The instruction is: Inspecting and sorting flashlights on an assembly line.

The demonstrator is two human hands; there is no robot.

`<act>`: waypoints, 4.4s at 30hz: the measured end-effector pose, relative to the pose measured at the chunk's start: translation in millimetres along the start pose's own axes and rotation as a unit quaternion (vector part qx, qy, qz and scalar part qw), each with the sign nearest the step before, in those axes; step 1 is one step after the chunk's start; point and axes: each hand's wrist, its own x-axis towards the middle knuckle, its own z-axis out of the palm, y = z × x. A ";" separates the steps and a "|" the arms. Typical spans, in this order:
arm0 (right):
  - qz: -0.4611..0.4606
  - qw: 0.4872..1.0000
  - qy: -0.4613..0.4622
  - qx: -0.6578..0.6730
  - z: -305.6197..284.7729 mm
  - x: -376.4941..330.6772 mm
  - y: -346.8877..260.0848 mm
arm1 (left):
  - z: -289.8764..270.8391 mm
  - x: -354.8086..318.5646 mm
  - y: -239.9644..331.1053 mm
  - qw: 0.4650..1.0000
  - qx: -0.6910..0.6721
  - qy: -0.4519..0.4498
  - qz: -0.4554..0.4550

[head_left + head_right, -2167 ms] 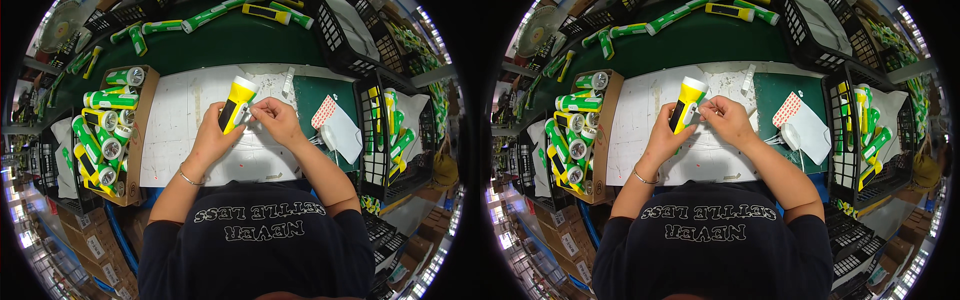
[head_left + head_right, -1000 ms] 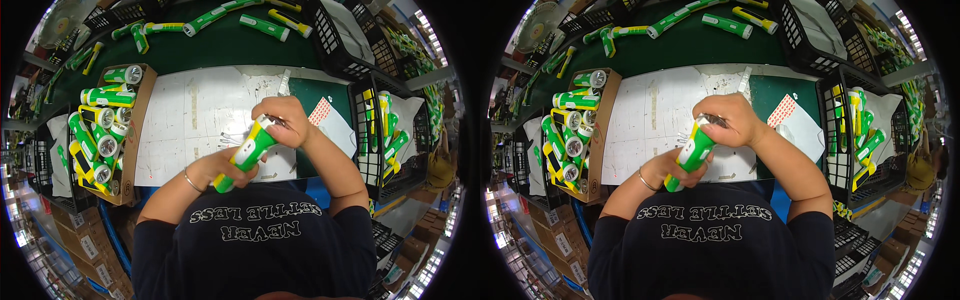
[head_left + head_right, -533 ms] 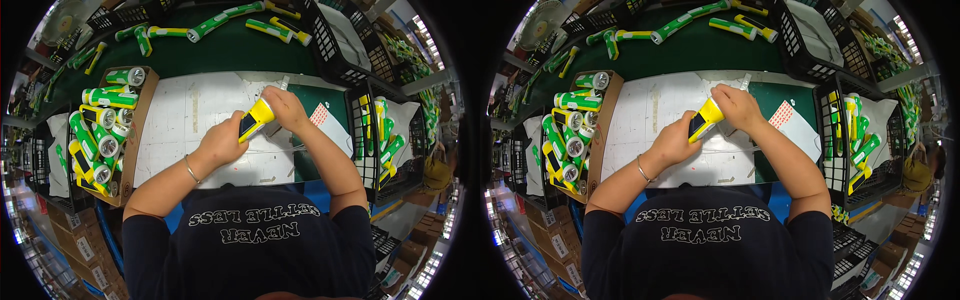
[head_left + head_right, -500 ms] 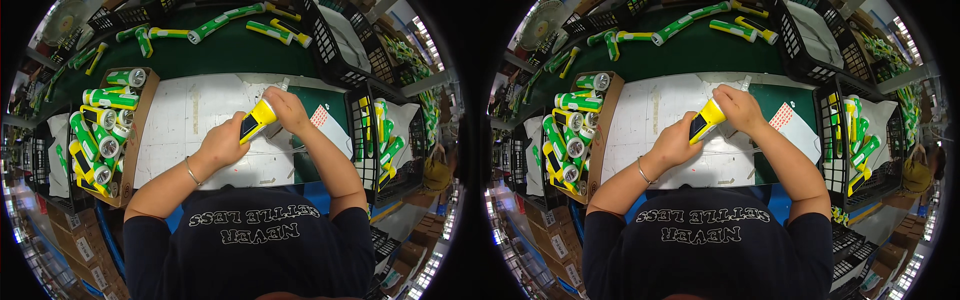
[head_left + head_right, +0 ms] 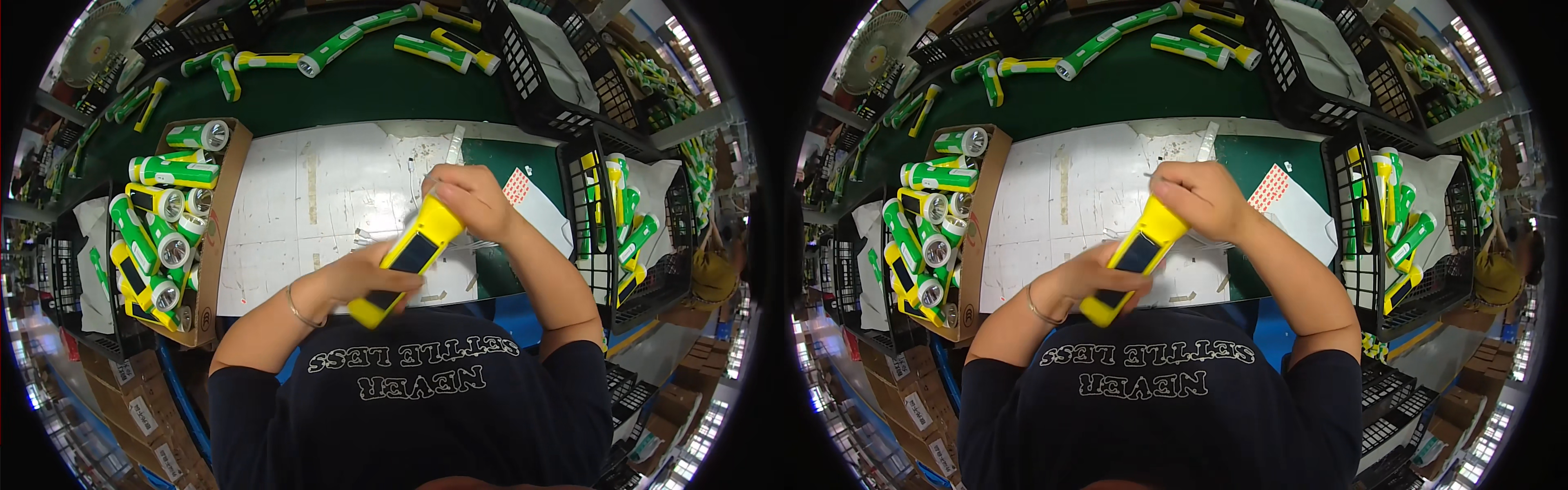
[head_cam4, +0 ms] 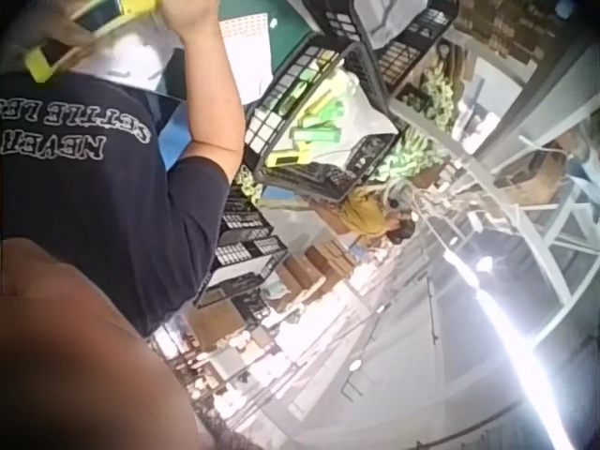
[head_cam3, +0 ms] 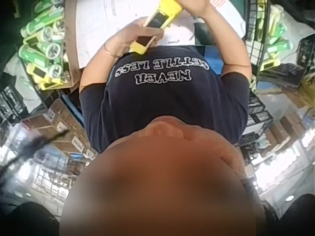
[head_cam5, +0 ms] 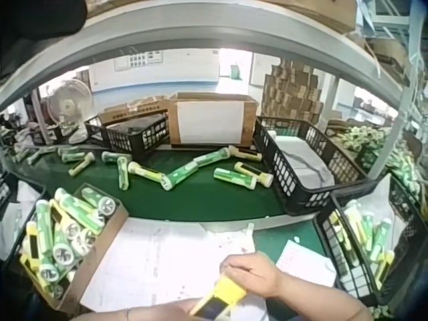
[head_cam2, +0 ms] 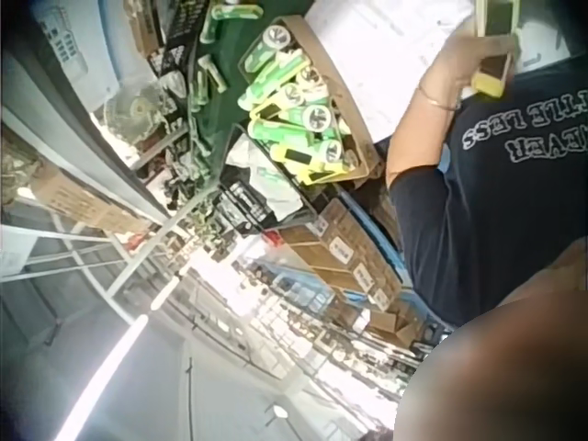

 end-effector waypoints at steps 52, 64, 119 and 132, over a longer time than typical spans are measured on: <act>0.069 0.977 0.143 0.140 11.8 1.7 40.9 | -40.3 18.4 -26.7 0.967 -0.244 -0.065 0.048; 0.111 0.947 0.135 0.270 50.8 -68.4 56.0 | -34.5 27.7 -12.6 0.966 -0.190 0.132 0.118; 0.184 0.896 0.172 -0.365 -157.9 172.8 156.4 | -87.4 7.5 -0.9 0.943 -0.184 0.211 0.180; -0.041 0.997 -0.016 -0.059 -45.2 21.6 2.7 | -37.7 46.8 5.9 0.956 -0.284 -0.051 0.053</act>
